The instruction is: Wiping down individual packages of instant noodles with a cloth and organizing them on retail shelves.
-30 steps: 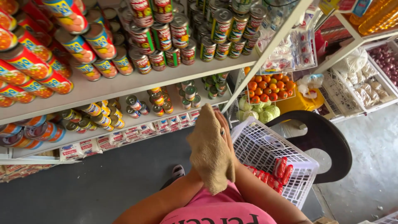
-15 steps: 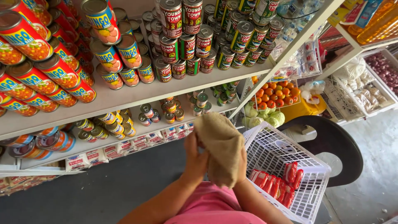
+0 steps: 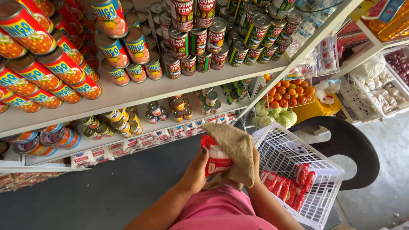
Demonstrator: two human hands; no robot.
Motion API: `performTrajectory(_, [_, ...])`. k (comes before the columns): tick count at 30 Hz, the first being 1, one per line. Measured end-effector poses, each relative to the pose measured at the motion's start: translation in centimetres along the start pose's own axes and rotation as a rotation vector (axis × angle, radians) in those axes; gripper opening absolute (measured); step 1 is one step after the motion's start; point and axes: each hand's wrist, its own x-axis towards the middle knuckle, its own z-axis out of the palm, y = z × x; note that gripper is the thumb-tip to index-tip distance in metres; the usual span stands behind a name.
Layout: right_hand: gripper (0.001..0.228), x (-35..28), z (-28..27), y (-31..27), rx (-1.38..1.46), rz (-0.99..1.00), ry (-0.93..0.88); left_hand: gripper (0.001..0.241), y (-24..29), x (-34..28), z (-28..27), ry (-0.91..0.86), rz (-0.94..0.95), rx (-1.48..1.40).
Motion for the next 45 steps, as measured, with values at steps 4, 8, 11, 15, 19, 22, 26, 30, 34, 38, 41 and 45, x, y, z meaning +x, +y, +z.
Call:
performTrajectory(4, [0.048, 2.8, -2.8, -1.3, 0.023, 0.035, 0.103, 0.076, -4.0, 0.9, -4.1, 0.027, 0.403, 0.471])
performTrajectory(8, [0.047, 5.9, -6.7, -2.5, 0.048, 0.075, 0.185, 0.07, 2.6, 0.1, -0.3, -0.082, 0.231, -0.161])
performTrajectory(11, [0.04, 3.9, -4.7, -6.8, -0.439, -0.112, -0.181, 0.082, 1.6, 1.4, -1.2, -0.041, 0.225, -0.097])
performTrajectory(15, [0.058, 0.1, 3.3, -9.8, -0.63, -0.521, -0.632, 0.077, -3.3, 4.6, 2.7, -0.011, 0.233, -0.159])
performTrajectory(19, [0.055, -1.0, 8.1, -11.2, -0.765, -0.78, -0.706, 0.069, -7.2, 3.9, 3.5, -0.036, 1.046, -0.525])
performTrajectory(22, [0.054, -0.3, 9.8, -10.8, -0.798, -0.913, -0.613, 0.053, -5.3, 2.1, -0.5, 0.12, 0.492, -0.123])
performTrajectory(26, [0.047, 1.2, 9.9, -10.3, -0.647, -0.768, -0.428, 0.058, -3.5, 1.8, -0.2, 0.158, 0.307, 0.303])
performTrajectory(30, [0.053, 3.0, 8.5, -7.7, -0.44, -0.484, -0.451, 0.067, 1.0, 0.5, 2.4, -0.049, 0.417, 0.197])
performTrajectory(34, [0.056, 4.4, 7.6, -6.3, 0.025, 0.284, -0.239, 0.069, 0.8, 0.7, 1.2, -0.063, 0.381, 0.083])
performTrajectory(38, [0.073, 6.4, 2.9, -3.7, 0.631, 0.769, -0.291, 0.073, 2.4, 0.7, 1.7, -0.102, 0.375, -0.068])
performTrajectory(41, [0.065, 3.1, 6.1, -11.0, 0.112, 0.75, -0.124, 0.061, 2.3, 1.4, 0.8, 0.062, 0.368, 0.267])
performTrajectory(45, [0.027, 4.3, 3.1, -5.9, 0.275, 0.38, -0.223, 0.073, 3.7, 1.7, 1.5, -0.072, 0.294, -0.088])
